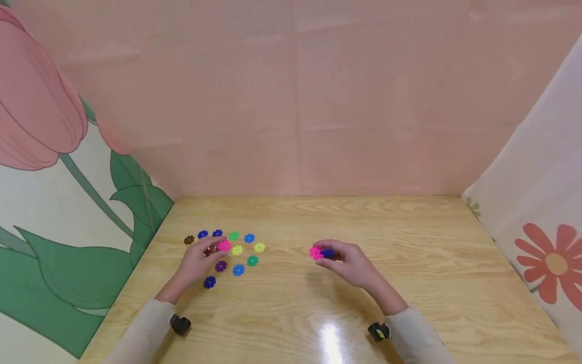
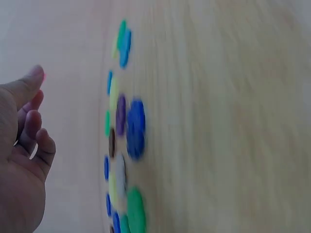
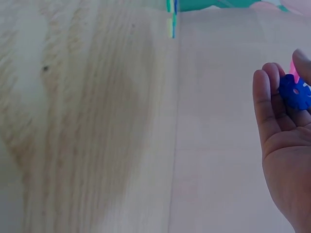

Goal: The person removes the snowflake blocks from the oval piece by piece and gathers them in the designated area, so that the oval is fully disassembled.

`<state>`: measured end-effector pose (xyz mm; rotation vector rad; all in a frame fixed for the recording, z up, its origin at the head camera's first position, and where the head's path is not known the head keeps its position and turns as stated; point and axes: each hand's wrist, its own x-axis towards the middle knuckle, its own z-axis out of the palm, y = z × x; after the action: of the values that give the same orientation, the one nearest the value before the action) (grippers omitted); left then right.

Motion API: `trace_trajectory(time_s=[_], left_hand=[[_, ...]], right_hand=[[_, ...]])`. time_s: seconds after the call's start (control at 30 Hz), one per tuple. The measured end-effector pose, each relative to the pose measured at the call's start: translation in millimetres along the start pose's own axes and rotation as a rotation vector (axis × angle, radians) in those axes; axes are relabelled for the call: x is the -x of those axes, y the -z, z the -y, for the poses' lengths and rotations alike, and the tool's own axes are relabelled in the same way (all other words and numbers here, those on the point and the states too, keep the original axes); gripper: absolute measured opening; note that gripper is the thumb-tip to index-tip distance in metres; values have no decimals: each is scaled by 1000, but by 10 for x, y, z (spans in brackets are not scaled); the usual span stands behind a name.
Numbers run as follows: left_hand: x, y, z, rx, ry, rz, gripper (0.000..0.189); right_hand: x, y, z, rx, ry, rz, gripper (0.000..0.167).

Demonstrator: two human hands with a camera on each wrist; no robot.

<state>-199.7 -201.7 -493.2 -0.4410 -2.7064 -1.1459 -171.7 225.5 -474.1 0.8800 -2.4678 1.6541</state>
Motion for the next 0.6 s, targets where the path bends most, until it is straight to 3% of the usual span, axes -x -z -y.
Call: trace_trajectory(time_s=[0.37,0.6], left_hand=[[163,332,315,-66,168,-49,40],[240,500,528,-93,228,-75,41]], right_hand=[[44,26,-5,23,-88,4,36],[56,62,-42,-32,8,30,34]])
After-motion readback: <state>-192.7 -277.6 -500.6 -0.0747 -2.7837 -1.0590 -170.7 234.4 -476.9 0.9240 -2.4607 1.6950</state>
